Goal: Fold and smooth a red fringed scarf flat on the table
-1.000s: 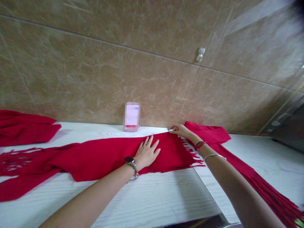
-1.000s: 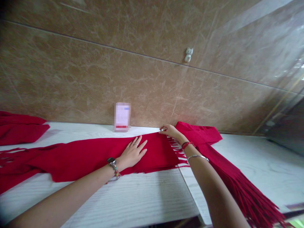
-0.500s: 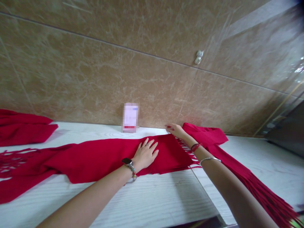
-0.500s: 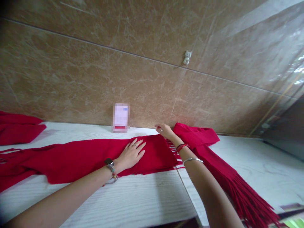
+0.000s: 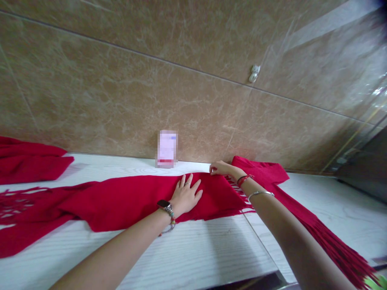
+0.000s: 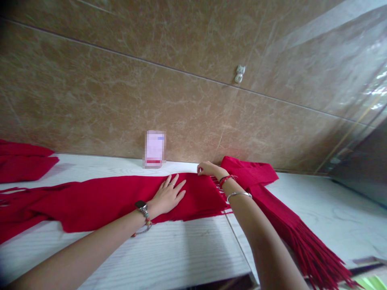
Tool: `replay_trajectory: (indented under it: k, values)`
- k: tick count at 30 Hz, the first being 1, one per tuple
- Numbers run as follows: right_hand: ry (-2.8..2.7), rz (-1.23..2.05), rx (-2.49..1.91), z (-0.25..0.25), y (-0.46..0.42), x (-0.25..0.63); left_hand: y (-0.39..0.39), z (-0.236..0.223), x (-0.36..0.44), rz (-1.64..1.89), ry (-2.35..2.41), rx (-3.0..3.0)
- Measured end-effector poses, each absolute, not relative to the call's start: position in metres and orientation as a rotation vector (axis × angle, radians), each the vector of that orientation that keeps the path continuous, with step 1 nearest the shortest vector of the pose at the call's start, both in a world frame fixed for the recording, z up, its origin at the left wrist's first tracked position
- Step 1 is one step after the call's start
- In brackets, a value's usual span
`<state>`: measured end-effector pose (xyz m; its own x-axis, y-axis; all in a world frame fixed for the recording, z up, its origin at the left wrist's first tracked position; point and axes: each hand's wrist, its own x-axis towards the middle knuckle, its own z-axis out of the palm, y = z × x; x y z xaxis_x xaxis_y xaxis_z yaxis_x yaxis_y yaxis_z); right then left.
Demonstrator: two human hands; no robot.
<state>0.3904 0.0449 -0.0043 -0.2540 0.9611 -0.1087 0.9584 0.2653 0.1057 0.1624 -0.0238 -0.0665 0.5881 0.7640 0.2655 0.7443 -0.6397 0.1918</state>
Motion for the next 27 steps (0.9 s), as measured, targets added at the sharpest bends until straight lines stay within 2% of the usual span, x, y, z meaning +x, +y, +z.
replay_trajectory:
  k: [4,9,15,20,23,27]
  values:
    - [2.388,0.145,1.87,-0.003,0.038,0.402,-0.026,-0.065,0.162,0.51,1.303,2.726]
    - [2.839,0.389,1.9,-0.027,0.018,0.374,-0.024,-0.067,0.163,0.541,1.305,2.735]
    - [2.73,0.24,1.781,-0.067,-0.008,0.369,-0.023,-0.068,0.163,0.524,1.398,2.674]
    - [2.366,0.263,2.029,-0.051,-0.009,0.391,-0.024,-0.066,0.161,0.627,1.362,2.727]
    - [2.55,0.346,1.985,-0.041,-0.012,0.376,-0.022,-0.068,0.161,0.67,1.255,2.786]
    - [2.77,0.171,1.701,-0.05,-0.019,0.344,-0.02,-0.07,0.162,0.607,1.296,2.736]
